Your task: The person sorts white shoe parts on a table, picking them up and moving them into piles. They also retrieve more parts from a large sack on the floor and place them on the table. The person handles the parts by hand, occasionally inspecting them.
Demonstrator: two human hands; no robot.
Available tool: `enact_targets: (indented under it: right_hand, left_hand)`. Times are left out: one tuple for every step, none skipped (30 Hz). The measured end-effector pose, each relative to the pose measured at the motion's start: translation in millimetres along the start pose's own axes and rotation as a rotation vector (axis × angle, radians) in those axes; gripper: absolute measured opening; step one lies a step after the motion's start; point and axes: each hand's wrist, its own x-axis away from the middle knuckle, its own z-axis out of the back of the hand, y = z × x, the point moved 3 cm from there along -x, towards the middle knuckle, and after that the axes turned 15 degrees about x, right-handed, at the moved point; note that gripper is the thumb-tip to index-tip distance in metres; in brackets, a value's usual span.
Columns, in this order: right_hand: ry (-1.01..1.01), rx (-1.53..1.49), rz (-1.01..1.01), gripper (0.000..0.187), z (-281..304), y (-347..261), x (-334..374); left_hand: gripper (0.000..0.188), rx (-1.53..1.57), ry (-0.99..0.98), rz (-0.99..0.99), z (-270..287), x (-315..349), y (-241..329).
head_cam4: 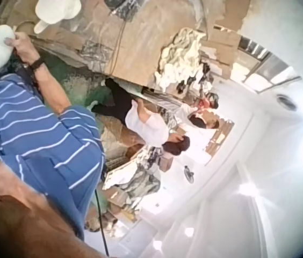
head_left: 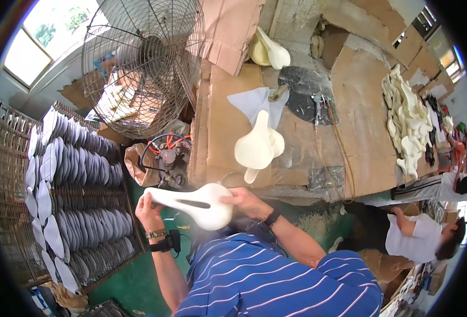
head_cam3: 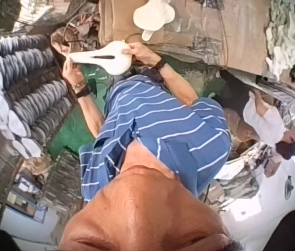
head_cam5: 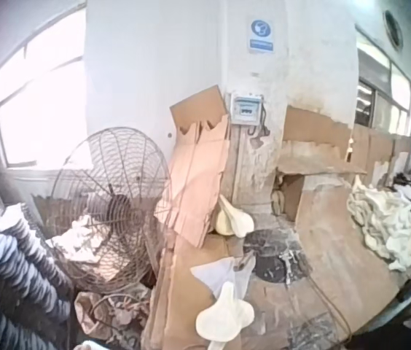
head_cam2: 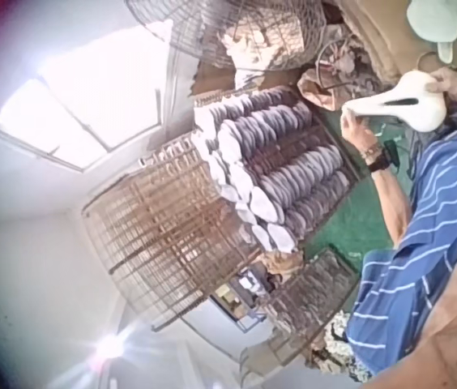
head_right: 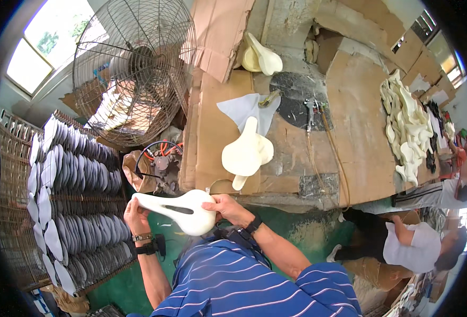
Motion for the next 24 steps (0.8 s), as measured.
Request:
enact_targets:
  right_hand:
    - [0.032,-0.019,0.002,0.039,0.0,-3.9,0.4]
    - [0.063,-0.037,0.003,0.04,3.3,-8.3,7.0]
    - [0.069,-0.055,0.008,0.04,1.8,-16.2,10.0]
    - [0.12,-0.124,0.022,0.041,4.1,-25.2,15.7]
    - [0.167,-0.195,0.03,0.041,7.7,-31.1,21.2]
    - [0.223,-0.265,0.096,0.042,16.2,-32.6,25.4]
    - [0.284,-0.337,0.159,0.042,25.5,-32.9,28.4]
    - [0.329,-0.383,0.201,0.043,36.8,-32.2,31.1]
    - [0.385,-0.427,0.241,0.043,50.1,-30.8,35.7]
    - [0.442,-0.473,0.281,0.044,59.3,-28.0,36.5]
    - [0.451,-0.514,0.303,0.043,63.5,-30.1,35.1]
    - [0.471,-0.551,0.329,0.043,69.2,-34.8,34.8]
    - [0.492,-0.589,0.356,0.043,77.4,-35.6,36.1]
    - [0.488,-0.545,0.312,0.045,99.4,-12.8,27.8]
    - [0.585,-0.496,0.254,0.041,114.7,5.2,19.6]
    - [0.631,-0.503,0.182,0.043,131.2,25.8,10.0]
    - [0.666,-0.512,0.107,0.044,140.1,39.4,3.0]
    - [0.673,-0.459,0.093,0.046,140.4,44.4,1.4]
    - [0.677,-0.403,0.079,0.048,145.6,47.3,7.7]
    - [0.667,-0.354,0.06,0.049,146.1,52.9,7.1]
    - [0.737,-0.286,0.05,0.052,142.0,51.2,9.2]
    - [0.806,-0.191,0.048,0.058,143.5,56.5,10.5]
    - [0.884,-0.168,0.033,0.064,140.5,53.0,12.8]
    - [0.892,-0.175,0.028,0.067,141.1,51.3,12.9]
  left_hand:
    - [0.017,-0.028,0.014,0.008,-4.9,2.3,1.5]
    - [0.02,-0.05,-0.003,0.046,-12.0,7.4,-1.8]
    - [0.024,-0.072,-0.042,0.097,-6.8,8.0,-3.9]
    - [0.028,-0.09,-0.034,0.128,-13.3,10.9,-5.3]
    - [0.031,-0.108,-0.022,0.16,-18.0,14.9,-5.2]
    - [0.035,-0.121,-0.028,0.169,-15.3,15.9,-6.8]
    - [0.04,-0.135,-0.034,0.182,-10.4,15.7,-9.2]
    - [0.046,-0.153,-0.027,0.192,-7.6,16.4,-10.3]
    - [0.047,-0.159,-0.02,0.185,-6.3,19.1,-9.3]
    - [0.049,-0.166,-0.014,0.179,-4.3,21.8,-6.5]
    - [0.05,-0.171,-0.016,0.18,-5.4,25.1,-5.7]
    - [0.052,-0.185,-0.022,0.181,-3.5,29.1,-4.4]
    - [0.052,-0.186,-0.041,0.158,8.3,29.8,-4.9]
    - [0.051,-0.198,-0.02,0.17,15.7,31.7,-5.7]
    - [0.051,-0.212,0.006,0.179,22.0,33.0,-6.8]
    - [0.051,-0.221,0.001,0.2,27.3,34.3,-9.9]
    - [0.05,-0.233,0.004,0.215,34.5,34.2,-12.2]
    - [0.05,-0.25,0.03,0.212,43.1,37.5,-5.6]
    - [0.047,-0.266,0.016,0.215,45.6,38.2,-9.1]
    - [0.047,-0.266,0.008,0.225,42.7,40.0,-9.1]
    - [0.046,-0.266,0.008,0.231,42.6,43.1,-7.8]
    - [0.044,-0.28,0.014,0.236,44.5,43.9,-7.8]
    - [0.042,-0.291,0.01,0.25,47.9,42.6,-10.4]
    - [0.041,-0.29,0.02,0.252,51.8,43.1,-13.0]
